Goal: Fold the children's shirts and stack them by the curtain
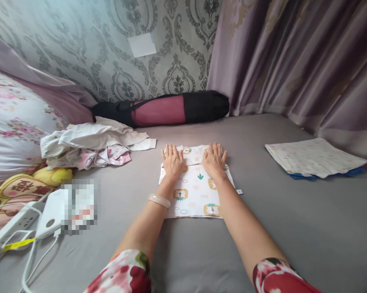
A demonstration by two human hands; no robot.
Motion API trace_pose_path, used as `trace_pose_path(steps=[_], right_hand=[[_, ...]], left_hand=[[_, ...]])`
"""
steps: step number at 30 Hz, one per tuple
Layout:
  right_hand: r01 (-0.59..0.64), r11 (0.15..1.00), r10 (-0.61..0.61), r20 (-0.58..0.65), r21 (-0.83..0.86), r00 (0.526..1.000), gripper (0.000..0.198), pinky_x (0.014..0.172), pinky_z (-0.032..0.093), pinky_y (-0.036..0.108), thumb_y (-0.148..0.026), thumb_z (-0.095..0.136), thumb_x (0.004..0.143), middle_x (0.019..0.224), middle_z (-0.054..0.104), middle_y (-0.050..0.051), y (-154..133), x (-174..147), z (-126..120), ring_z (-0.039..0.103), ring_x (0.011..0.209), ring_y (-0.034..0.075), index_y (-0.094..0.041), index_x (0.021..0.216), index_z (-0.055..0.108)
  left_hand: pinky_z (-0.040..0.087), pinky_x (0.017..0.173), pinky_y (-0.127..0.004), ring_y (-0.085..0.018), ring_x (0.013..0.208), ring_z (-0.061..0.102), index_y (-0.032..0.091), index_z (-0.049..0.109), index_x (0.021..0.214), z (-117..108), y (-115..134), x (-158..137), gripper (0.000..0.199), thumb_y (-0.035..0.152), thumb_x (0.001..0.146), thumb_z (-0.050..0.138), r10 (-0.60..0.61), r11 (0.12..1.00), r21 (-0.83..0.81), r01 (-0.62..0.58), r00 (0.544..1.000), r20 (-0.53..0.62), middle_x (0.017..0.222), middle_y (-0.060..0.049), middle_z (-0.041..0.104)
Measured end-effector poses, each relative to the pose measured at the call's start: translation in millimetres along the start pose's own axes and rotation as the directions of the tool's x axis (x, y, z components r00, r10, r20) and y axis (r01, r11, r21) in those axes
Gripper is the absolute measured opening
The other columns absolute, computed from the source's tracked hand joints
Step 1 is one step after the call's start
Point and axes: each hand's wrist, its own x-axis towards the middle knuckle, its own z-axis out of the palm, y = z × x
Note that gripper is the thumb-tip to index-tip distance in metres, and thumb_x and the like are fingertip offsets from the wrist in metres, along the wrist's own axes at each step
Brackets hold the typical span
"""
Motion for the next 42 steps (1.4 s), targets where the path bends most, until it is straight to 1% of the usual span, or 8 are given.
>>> trace_pose_path(steps=[10, 14, 17, 20, 23, 27, 30, 42], right_hand=[[-0.082, 0.996, 0.083, 0.045, -0.016, 0.996, 0.061, 0.116, 0.017, 0.053, -0.035, 0.02, 0.099, 0.157, 0.028, 0.02, 4.5, 1.0, 8.1, 0.02, 0.146, 0.03, -0.003, 0.148, 0.035], [-0.079, 0.997, 0.074, 0.162, 0.026, 0.984, 0.062, 0.117, 0.016, 0.052, -0.038, 0.019, 0.099, 0.159, 0.023, 0.018, 6.8, 4.3, -4.4, 0.017, 0.147, 0.029, -0.003, 0.15, 0.031], [-0.003, 0.998, -0.012, 0.251, 0.062, 0.968, 0.063, 0.118, 0.015, 0.051, -0.041, 0.017, 0.1, 0.16, 0.021, 0.015, 14.6, 1.6, -19.7, 0.016, 0.148, 0.027, -0.006, 0.152, 0.028], [0.182, 0.982, -0.189, 0.255, 0.051, 0.948, 0.061, 0.12, 0.011, 0.049, -0.039, 0.018, 0.1, 0.161, 0.018, 0.013, 26.3, -14.4, -33.0, 0.013, 0.149, 0.024, -0.009, 0.153, 0.026], [0.393, 0.917, -0.394, 0.278, 0.063, 0.876, 0.061, 0.121, 0.008, 0.045, -0.039, 0.021, 0.1, 0.161, 0.019, 0.011, 38.1, -41.7, -42.5, 0.012, 0.149, 0.022, -0.011, 0.153, 0.025], [0.529, 0.842, -0.531, 0.34, 0.107, 0.776, 0.06, 0.121, 0.009, 0.045, -0.044, 0.023, 0.1, 0.162, 0.018, 0.01, 47.9, -75.2, -50.5, 0.01, 0.149, 0.022, -0.016, 0.153, 0.028], [0.573, 0.813, -0.564, 0.369, 0.097, 0.738, 0.06, 0.121, 0.007, 0.046, -0.045, 0.025, 0.1, 0.162, 0.017, 0.01, 50.9, -87.8, -52.3, 0.01, 0.15, 0.023, -0.016, 0.153, 0.029], [0.561, 0.824, -0.538, 0.421, 0.079, 0.73, 0.06, 0.12, 0.006, 0.048, -0.043, 0.028, 0.1, 0.162, 0.015, 0.012, 48.6, -90.7, -57.5, 0.008, 0.15, 0.025, -0.015, 0.153, 0.028]], left_hand=[[0.02, 0.117, -0.052, -0.032, 0.146, 0.026, 0.006, 0.043, 0.141, -2.3, -0.1, 5.4, 0.062, 0.044, 0.098, 0.021, -0.034, 0.999, -0.026, 0.041, 0.973, 0.227, 0.151, -0.022, 0.039], [0.02, 0.118, -0.05, -0.029, 0.147, 0.024, 0.009, 0.036, 0.146, -12.0, -6.2, 8.9, 0.063, 0.047, 0.098, 0.021, 0.002, 0.997, -0.072, 0.024, 0.939, 0.343, 0.154, -0.02, 0.035], [0.021, 0.118, -0.05, -0.028, 0.148, 0.019, 0.011, 0.028, 0.15, -24.0, -16.9, 4.0, 0.064, 0.048, 0.099, 0.022, 0.07, 0.994, -0.102, -0.033, 0.919, 0.388, 0.158, -0.018, 0.027], [0.018, 0.119, -0.048, -0.025, 0.149, 0.018, 0.013, 0.025, 0.152, -40.3, -31.1, -13.0, 0.064, 0.048, 0.099, 0.023, 0.189, 0.981, -0.121, -0.152, 0.894, 0.406, 0.159, -0.015, 0.026], [0.013, 0.121, -0.045, -0.022, 0.149, 0.017, 0.018, 0.023, 0.153, -58.8, -43.0, -38.4, 0.063, 0.049, 0.099, 0.024, 0.344, 0.939, -0.167, -0.301, 0.83, 0.439, 0.16, -0.011, 0.026], [0.011, 0.121, -0.045, -0.021, 0.15, 0.013, 0.02, 0.024, 0.153, -77.2, -49.3, -67.7, 0.063, 0.052, 0.099, 0.024, 0.449, 0.893, -0.214, -0.397, 0.747, 0.49, 0.161, -0.009, 0.023], [0.009, 0.121, -0.045, -0.021, 0.15, 0.009, 0.02, 0.024, 0.153, -79.7, -50.9, -78.4, 0.064, 0.053, 0.099, 0.022, 0.466, 0.883, -0.223, -0.412, 0.721, 0.512, 0.162, -0.009, 0.019], [0.008, 0.121, -0.046, -0.021, 0.15, 0.01, 0.02, 0.023, 0.153, -71.6, -56.2, -82.9, 0.062, 0.051, 0.099, 0.024, 0.477, 0.876, -0.195, -0.442, 0.725, 0.497, 0.162, -0.009, 0.018]])
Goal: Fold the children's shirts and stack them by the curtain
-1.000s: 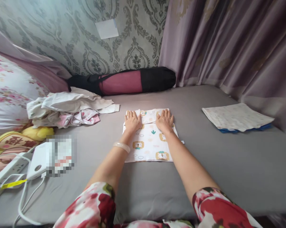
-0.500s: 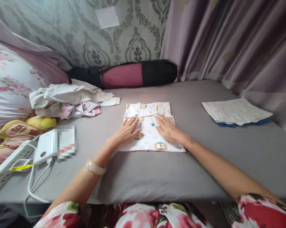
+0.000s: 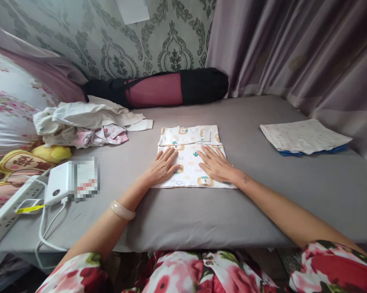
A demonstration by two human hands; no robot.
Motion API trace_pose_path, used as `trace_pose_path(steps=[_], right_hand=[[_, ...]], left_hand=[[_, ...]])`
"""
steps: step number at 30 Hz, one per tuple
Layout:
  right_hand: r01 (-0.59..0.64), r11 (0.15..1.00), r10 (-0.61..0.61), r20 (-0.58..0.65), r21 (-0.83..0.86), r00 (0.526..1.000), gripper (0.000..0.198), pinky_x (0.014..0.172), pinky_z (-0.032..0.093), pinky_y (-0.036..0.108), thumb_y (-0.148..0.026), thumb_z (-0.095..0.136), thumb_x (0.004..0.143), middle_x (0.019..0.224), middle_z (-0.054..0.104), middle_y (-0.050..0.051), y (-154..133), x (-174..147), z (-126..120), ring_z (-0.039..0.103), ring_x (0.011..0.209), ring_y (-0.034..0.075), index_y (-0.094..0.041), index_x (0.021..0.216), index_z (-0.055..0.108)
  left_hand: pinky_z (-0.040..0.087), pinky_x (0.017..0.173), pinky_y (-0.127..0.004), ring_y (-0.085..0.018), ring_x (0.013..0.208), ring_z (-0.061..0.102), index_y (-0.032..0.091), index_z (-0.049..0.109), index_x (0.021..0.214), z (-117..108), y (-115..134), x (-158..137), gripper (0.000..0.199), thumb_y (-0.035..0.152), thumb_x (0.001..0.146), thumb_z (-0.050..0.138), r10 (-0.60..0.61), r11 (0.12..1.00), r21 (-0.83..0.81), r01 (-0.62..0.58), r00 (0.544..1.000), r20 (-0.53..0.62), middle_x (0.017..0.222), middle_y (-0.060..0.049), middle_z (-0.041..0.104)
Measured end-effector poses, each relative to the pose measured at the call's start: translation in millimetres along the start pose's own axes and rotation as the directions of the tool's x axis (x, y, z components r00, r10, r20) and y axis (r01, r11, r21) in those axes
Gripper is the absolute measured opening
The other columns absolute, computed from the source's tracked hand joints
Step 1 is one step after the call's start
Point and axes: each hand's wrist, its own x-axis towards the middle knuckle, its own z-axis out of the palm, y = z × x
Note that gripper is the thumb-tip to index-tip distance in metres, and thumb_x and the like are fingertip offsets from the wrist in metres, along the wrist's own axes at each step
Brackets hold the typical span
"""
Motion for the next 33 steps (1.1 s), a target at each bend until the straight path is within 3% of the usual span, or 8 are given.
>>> trace_pose_path(steps=[4, 9, 12, 21, 33], right_hand=[[0.035, 0.999, -0.036, 0.036, 0.032, 0.999, 0.061, 0.12, 0.007, 0.049, -0.045, 0.028, 0.101, 0.162, 0.013, 0.012, -6.1, -7.4, -3.2, 0.006, 0.15, 0.024, -0.016, 0.154, 0.026], [0.15, 0.988, -0.152, 0.058, 0.044, 0.987, 0.061, 0.12, 0.01, 0.053, -0.048, 0.025, 0.101, 0.162, 0.015, 0.012, -22.4, -21.8, -4.2, 0.009, 0.149, 0.026, -0.018, 0.154, 0.027], [0.183, 0.982, -0.186, 0.063, 0.05, 0.981, 0.061, 0.12, 0.011, 0.052, -0.048, 0.025, 0.101, 0.162, 0.016, 0.012, -29.5, -27.5, -2.7, 0.009, 0.149, 0.026, -0.017, 0.154, 0.027], [0.196, 0.98, -0.196, 0.001, 0.027, 0.981, 0.058, 0.121, 0.01, 0.05, -0.045, 0.026, 0.102, 0.161, 0.02, 0.012, -30.1, -32.8, 10.5, 0.012, 0.149, 0.025, -0.017, 0.153, 0.03], [0.231, 0.973, -0.231, -0.003, 0.021, 0.973, 0.054, 0.12, 0.015, 0.052, -0.042, 0.026, 0.103, 0.159, 0.025, 0.012, -30.6, -38.4, 6.6, 0.016, 0.148, 0.026, -0.018, 0.15, 0.036]], left_hand=[[0.007, 0.121, -0.05, -0.024, 0.15, 0.014, 0.018, 0.028, 0.151, -5.2, 7.8, -6.1, 0.061, 0.05, 0.099, 0.028, -0.002, 0.998, -0.059, 0.002, 1.0, -0.007, 0.161, -0.012, 0.023], [0.012, 0.12, -0.051, -0.026, 0.147, 0.024, 0.02, 0.041, 0.144, -18.2, 22.9, -19.9, 0.054, 0.049, 0.099, 0.033, 0.216, 0.961, -0.176, -0.215, 0.976, -0.013, 0.155, -0.014, 0.035], [0.015, 0.12, -0.052, -0.027, 0.145, 0.028, 0.021, 0.045, 0.142, -19.5, 28.9, -24.2, 0.051, 0.047, 0.098, 0.037, 0.268, 0.936, -0.232, -0.266, 0.963, -0.025, 0.153, -0.014, 0.039], [0.013, 0.121, -0.048, -0.026, 0.145, 0.03, 0.025, 0.056, 0.133, -13.2, 19.2, -26.9, 0.048, 0.052, 0.096, 0.044, 0.256, 0.858, -0.465, -0.218, 0.966, 0.02, 0.155, -0.01, 0.037], [0.022, 0.117, -0.053, -0.031, 0.141, 0.036, 0.027, 0.065, 0.123, -14.3, 25.2, -30.3, 0.052, 0.056, 0.08, 0.066, 0.256, 0.858, -0.452, -0.244, 0.966, -0.036, 0.149, -0.012, 0.045]])
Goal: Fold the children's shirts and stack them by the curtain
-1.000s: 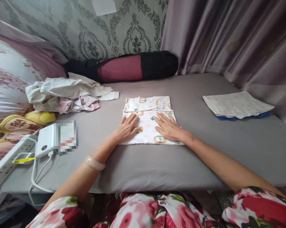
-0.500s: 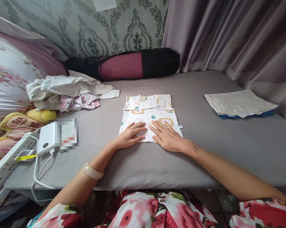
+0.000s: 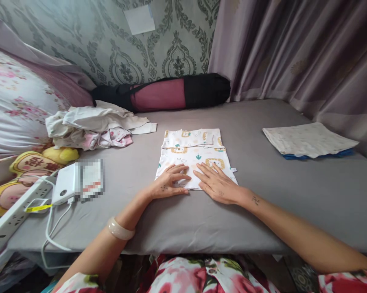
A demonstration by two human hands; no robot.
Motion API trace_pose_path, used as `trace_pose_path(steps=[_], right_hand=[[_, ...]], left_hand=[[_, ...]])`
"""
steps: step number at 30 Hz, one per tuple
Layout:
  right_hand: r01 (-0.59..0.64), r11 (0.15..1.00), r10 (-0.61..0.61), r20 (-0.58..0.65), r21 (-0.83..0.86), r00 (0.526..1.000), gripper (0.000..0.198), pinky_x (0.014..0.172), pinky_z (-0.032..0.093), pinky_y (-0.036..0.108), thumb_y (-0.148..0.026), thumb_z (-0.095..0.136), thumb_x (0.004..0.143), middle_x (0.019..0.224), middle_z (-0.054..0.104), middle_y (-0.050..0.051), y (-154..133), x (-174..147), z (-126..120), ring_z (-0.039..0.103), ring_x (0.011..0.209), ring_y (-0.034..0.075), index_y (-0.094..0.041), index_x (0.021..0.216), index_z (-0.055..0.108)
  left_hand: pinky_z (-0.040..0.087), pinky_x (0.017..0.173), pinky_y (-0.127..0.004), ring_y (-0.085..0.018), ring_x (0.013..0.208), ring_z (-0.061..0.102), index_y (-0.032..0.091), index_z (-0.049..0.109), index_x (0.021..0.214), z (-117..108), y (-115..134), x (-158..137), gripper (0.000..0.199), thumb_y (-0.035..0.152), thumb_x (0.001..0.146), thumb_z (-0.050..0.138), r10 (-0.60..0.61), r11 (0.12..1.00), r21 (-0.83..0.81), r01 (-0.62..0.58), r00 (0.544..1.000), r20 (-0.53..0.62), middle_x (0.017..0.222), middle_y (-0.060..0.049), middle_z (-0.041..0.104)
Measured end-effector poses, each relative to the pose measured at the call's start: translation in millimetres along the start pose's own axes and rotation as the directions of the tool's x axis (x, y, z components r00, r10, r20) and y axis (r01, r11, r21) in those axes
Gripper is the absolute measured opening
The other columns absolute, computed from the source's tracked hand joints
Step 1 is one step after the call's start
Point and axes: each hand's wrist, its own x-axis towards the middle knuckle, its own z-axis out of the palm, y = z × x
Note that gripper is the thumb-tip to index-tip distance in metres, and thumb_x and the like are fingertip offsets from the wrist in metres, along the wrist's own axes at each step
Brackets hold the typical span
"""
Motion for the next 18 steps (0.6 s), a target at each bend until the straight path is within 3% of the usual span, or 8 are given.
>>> trace_pose_path(steps=[4, 10, 13, 18], right_hand=[[0.035, 0.999, -0.035, -0.022, 0.002, 0.999, 0.052, 0.12, 0.014, 0.054, -0.041, 0.027, 0.103, 0.159, 0.026, 0.013, -4.0, -5.8, -0.9, 0.019, 0.147, 0.027, -0.019, 0.15, 0.038], [0.041, 0.998, -0.04, -0.018, 0.047, 0.999, 0.051, 0.12, 0.016, 0.052, -0.039, 0.03, 0.102, 0.158, 0.029, 0.013, -14.4, -12.7, -1.9, 0.021, 0.147, 0.026, -0.018, 0.148, 0.039], [0.03, 0.996, -0.026, -0.048, 0.083, 0.999, 0.048, 0.117, 0.024, 0.05, -0.037, 0.034, 0.101, 0.152, 0.039, 0.014, -21.3, -14.1, -5.7, 0.031, 0.142, 0.027, -0.017, 0.144, 0.044], [0.046, 0.991, -0.031, -0.12, 0.124, 0.992, 0.032, 0.103, 0.042, 0.042, -0.029, 0.043, 0.099, 0.126, 0.057, 0.013, -31.5, -13.2, -14.9, 0.051, 0.117, 0.024, -0.017, 0.125, 0.057]], left_hand=[[0.036, 0.111, -0.046, -0.028, 0.133, 0.046, 0.026, 0.068, 0.117, 1.7, 3.4, -0.9, 0.041, 0.05, 0.083, 0.067, 0.074, 0.997, -0.012, -0.075, 0.995, -0.062, 0.138, -0.011, 0.056], [0.049, 0.092, -0.034, -0.02, 0.105, 0.058, 0.024, 0.069, 0.11, 8.2, 12.0, -2.0, 0.026, 0.039, 0.089, 0.062, 0.154, 0.987, 0.07, -0.146, 0.979, -0.137, 0.11, -0.008, 0.064], [0.05, 0.086, -0.033, -0.019, 0.097, 0.058, 0.022, 0.068, 0.107, 11.0, 16.9, -3.2, 0.022, 0.033, 0.094, 0.055, 0.184, 0.973, 0.17, -0.159, 0.972, -0.145, 0.102, -0.008, 0.063], [0.049, 0.082, -0.033, -0.018, 0.089, 0.057, 0.019, 0.065, 0.104, 11.3, 26.9, -3.9, 0.025, 0.026, 0.099, 0.042, 0.242, 0.918, 0.348, -0.192, 0.965, -0.104, 0.094, -0.007, 0.063]])
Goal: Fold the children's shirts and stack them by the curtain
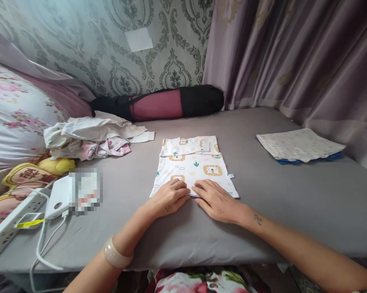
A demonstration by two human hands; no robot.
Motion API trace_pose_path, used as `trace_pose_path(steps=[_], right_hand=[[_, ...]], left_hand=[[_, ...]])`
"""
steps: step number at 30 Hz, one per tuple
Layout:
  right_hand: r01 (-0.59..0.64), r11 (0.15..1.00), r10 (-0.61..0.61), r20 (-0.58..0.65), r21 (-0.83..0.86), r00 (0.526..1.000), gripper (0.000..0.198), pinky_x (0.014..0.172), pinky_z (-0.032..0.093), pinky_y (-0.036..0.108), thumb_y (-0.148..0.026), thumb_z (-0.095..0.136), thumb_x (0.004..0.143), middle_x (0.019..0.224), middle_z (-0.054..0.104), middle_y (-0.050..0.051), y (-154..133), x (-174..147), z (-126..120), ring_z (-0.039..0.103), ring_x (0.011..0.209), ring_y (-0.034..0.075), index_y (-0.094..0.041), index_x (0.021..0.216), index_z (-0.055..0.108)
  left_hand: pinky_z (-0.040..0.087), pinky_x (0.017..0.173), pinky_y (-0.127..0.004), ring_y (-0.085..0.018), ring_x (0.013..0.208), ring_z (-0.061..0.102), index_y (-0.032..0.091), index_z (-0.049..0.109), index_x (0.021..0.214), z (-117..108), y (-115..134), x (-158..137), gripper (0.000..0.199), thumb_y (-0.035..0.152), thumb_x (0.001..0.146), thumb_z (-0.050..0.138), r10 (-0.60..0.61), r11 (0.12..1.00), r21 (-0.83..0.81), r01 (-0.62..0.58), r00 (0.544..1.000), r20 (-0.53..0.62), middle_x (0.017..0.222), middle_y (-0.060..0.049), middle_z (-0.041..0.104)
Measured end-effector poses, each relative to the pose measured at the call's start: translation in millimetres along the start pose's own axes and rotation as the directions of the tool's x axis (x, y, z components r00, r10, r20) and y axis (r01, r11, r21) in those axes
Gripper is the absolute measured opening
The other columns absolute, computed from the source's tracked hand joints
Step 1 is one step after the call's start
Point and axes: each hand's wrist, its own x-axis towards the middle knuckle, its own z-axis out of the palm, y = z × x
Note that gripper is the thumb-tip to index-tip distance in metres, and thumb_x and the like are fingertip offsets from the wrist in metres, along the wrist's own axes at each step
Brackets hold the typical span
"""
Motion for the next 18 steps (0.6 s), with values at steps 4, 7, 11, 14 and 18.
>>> trace_pose_path(steps=[4, 7, 11, 14, 18], right_hand=[[-0.019, 1.0, 0.019, -0.028, -0.018, 0.999, 0.024, 0.095, 0.046, 0.039, -0.028, 0.047, 0.097, 0.113, 0.06, 0.009, -3.5, 2.4, -0.1, 0.054, 0.106, 0.022, -0.019, 0.115, 0.061], [-0.028, 0.998, 0.026, -0.053, -0.052, 0.998, 0.022, 0.093, 0.046, 0.037, -0.027, 0.048, 0.097, 0.109, 0.06, 0.008, -1.8, 4.5, 4.1, 0.054, 0.103, 0.022, -0.019, 0.112, 0.062], [-0.05, 0.993, 0.042, -0.08, -0.104, 0.996, 0.022, 0.089, 0.046, 0.034, -0.019, 0.043, 0.098, 0.105, 0.061, 0.007, 4.5, 6.7, 7.3, 0.055, 0.099, 0.021, -0.02, 0.105, 0.064], [-0.069, 0.988, 0.059, -0.079, -0.138, 0.995, 0.024, 0.086, 0.046, 0.033, -0.012, 0.042, 0.096, 0.102, 0.062, 0.007, 10.5, 4.6, 3.1, 0.055, 0.097, 0.02, -0.02, 0.099, 0.065], [-0.114, 0.98, 0.106, -0.061, -0.162, 0.993, 0.027, 0.086, 0.044, 0.032, -0.005, 0.041, 0.092, 0.101, 0.062, 0.007, 22.0, -5.9, -5.8, 0.055, 0.099, 0.02, -0.019, 0.094, 0.064]], left_hand=[[0.049, 0.081, -0.033, -0.018, 0.085, 0.057, 0.018, 0.062, 0.097, -0.3, 2.8, 3.1, 0.03, 0.026, 0.101, 0.033, -0.009, 0.998, 0.068, 0.007, 1.0, 0.018, 0.091, -0.007, 0.062], [0.049, 0.076, -0.032, -0.018, 0.083, 0.056, 0.018, 0.059, 0.096, 2.6, 2.2, 5.6, 0.031, 0.025, 0.102, 0.029, -0.051, 0.996, 0.076, 0.049, 0.999, 0.019, 0.087, -0.007, 0.06], [0.049, 0.074, -0.032, -0.019, 0.081, 0.055, 0.018, 0.058, 0.096, 5.8, 0.1, 6.8, 0.031, 0.025, 0.102, 0.028, -0.092, 0.989, 0.114, 0.091, 0.996, 0.008, 0.085, -0.006, 0.059], [0.05, 0.075, -0.032, -0.019, 0.084, 0.057, 0.019, 0.058, 0.099, 3.1, -3.8, 2.5, 0.027, 0.031, 0.101, 0.034, -0.095, 0.991, 0.101, 0.093, 0.995, 0.019, 0.089, -0.007, 0.061], [0.05, 0.08, -0.032, -0.02, 0.091, 0.059, 0.02, 0.06, 0.105, -5.5, -17.8, -14.4, 0.024, 0.033, 0.1, 0.04, -0.12, 0.99, 0.073, 0.12, 0.993, 0.008, 0.097, -0.008, 0.064]])
